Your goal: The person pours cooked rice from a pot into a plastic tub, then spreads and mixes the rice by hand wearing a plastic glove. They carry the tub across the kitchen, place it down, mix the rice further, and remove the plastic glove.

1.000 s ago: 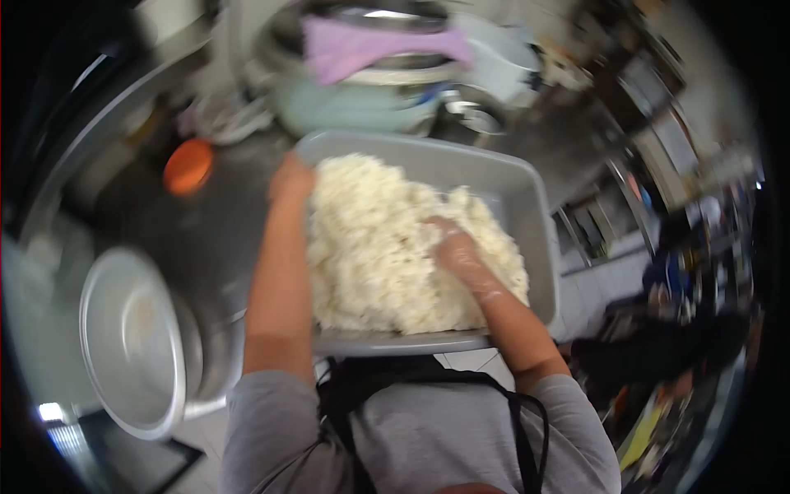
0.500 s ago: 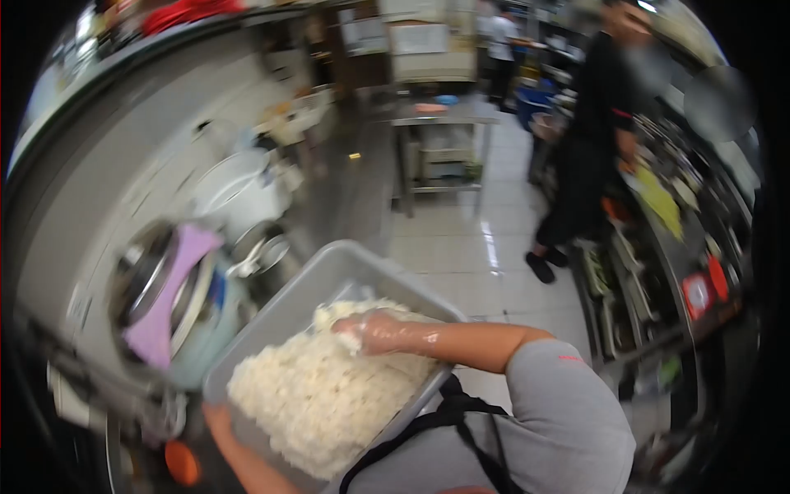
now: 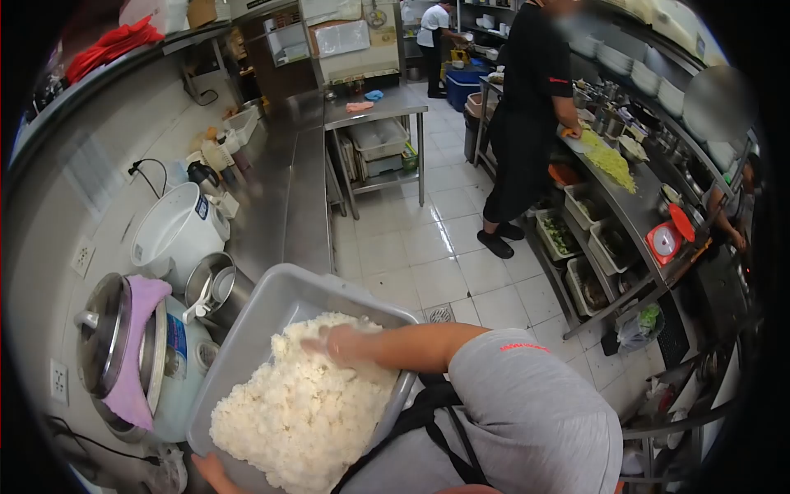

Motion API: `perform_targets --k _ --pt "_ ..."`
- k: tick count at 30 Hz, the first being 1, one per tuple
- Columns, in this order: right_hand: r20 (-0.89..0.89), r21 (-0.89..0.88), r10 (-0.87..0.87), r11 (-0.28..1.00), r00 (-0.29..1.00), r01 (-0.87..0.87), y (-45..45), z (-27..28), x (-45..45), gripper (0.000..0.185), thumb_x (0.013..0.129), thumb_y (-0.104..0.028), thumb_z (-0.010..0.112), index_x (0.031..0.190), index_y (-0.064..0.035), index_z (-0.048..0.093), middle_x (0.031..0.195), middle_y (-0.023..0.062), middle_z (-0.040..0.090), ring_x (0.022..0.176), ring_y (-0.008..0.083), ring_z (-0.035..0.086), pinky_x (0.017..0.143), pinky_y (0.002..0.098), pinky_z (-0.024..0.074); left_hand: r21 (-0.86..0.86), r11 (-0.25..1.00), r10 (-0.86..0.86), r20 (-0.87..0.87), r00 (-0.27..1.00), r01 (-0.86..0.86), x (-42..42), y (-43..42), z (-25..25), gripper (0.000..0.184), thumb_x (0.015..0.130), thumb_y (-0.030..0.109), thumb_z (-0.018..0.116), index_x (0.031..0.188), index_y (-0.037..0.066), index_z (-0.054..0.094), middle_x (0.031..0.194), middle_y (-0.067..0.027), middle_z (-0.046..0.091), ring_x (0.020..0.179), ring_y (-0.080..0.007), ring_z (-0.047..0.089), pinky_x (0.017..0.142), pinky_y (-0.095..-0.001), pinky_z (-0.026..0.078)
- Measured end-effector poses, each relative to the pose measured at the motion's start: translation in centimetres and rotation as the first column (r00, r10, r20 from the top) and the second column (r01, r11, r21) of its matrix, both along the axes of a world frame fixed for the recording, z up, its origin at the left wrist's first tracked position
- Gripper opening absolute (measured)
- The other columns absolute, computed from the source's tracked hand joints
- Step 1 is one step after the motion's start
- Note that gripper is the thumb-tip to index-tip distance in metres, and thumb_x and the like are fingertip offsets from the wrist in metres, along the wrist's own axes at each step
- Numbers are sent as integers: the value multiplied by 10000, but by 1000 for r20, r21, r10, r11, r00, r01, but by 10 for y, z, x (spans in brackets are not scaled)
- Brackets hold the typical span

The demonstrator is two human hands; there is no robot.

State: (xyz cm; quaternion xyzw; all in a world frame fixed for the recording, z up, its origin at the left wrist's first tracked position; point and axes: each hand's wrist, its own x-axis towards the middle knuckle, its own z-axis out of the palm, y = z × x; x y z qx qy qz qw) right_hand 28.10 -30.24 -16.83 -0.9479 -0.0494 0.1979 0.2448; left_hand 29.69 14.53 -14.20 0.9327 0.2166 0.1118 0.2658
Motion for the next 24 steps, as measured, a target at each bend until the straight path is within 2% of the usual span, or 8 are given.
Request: perform_targets --k 3,7,9,10,12,13,15,24 --pt "197 208 -169 970 966 128 -14 -3 10 600 686 -142 543 1246 -143 330 1081 230 485 916 308 539 780 384 435 -32 999 -2 -84 996 0 -6 2 5 632 636 108 475 1190 -129 283 1204 -284 358 1138 -355 348 955 -344 272" --pt "187 215 -188 966 964 147 -21 30 0 480 663 -318 596 1055 -53 518 937 189 569 857 314 553 747 398 428 66 997 -29 -104 994 36 2 4 -3 615 690 154 525 1211 -82 297 1222 -262 352 1159 -346 326 987 -357 240" --pt "154 16 -126 992 980 125 -23 31 5 457 670 -388 614 939 -22 567 860 192 587 806 312 560 737 393 427 -25 999 -46 -95 994 44 -3 -1 -1 606 708 190 533 1201 -82 309 1226 -247 360 1153 -338 341 970 -361 268" --pt "314 108 -104 991 944 73 -33 13 9 442 699 -416 589 911 -29 583 864 177 593 793 291 566 727 379 433 39 992 -124 -2 992 124 9 32 -39 587 711 195 523 1203 -55 322 1212 -238 382 1141 -336 359 951 -370 295" --pt "35 309 -232 927 972 210 -21 92 -15 434 704 -416 599 927 -43 595 883 133 607 798 228 572 750 341 430 31 1000 6 -84 996 -4 -5 5 -7 534 699 171 491 1187 -5 364 1175 -226 425 1095 -348 407 917 -379 328" --pt "3 121 -271 956 963 269 -30 71 -1 480 709 -432 598 939 -11 594 919 140 602 829 234 567 755 324 432 34 999 25 -117 993 -21 -10 -7 10 526 684 164 481 1168 -15 378 1150 -237 440 1079 -355 418 900 -380 339" --pt "-284 333 -262 875 922 351 -17 96 -12 629 724 -473 558 1038 70 513 1024 177 549 947 236 522 815 292 397 64 997 53 -126 991 -45 -5 0 2 512 683 182 481 1140 -30 387 1119 -255 454 1056 -360 438 877 -381 350" --pt "-413 682 -177 589 893 432 2 37 46 693 784 -515 443 1230 5 346 1293 142 322 1222 232 260 1000 320 190 7 993 119 -136 983 -119 -16 -10 12 498 706 202 467 1134 -33 372 1101 -257 466 1033 -357 459 866 -384 354"
